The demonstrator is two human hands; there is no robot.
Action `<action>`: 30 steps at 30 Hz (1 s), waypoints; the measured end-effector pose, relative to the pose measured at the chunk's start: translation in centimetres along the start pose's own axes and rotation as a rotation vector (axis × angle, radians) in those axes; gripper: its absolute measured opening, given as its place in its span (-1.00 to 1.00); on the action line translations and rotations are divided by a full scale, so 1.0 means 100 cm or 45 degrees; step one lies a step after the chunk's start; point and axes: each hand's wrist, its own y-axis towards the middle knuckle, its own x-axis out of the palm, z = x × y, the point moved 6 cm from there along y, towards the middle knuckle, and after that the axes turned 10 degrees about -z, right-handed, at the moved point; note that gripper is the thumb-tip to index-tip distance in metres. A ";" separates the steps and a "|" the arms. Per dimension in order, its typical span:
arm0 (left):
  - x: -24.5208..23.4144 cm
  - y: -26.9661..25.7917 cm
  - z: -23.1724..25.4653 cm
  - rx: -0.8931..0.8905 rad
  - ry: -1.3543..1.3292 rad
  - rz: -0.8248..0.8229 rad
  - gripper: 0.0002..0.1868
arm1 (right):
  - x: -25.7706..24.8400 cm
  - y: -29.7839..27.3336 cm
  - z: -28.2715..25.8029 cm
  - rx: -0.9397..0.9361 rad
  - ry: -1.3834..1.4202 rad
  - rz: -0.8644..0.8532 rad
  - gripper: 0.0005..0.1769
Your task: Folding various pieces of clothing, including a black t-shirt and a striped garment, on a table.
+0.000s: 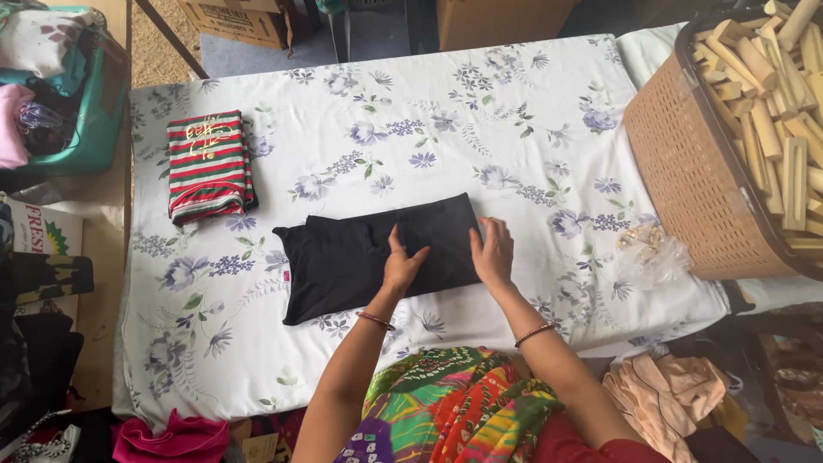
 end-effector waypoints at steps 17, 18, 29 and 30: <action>-0.005 -0.012 0.018 -0.172 0.371 0.126 0.03 | 0.059 -0.063 -0.036 -0.542 -0.299 -0.596 -0.83; -0.006 -0.010 0.016 -0.043 0.390 0.170 0.05 | 0.057 -0.062 -0.049 -0.636 -0.178 -0.643 -0.82; -0.007 -0.035 0.048 0.179 0.726 0.193 -0.22 | 0.034 -0.024 -0.022 -0.204 0.217 -0.324 -0.60; -0.010 -0.027 0.028 0.240 0.748 0.278 -0.18 | 0.033 -0.020 -0.033 -0.338 -0.214 -0.325 -0.44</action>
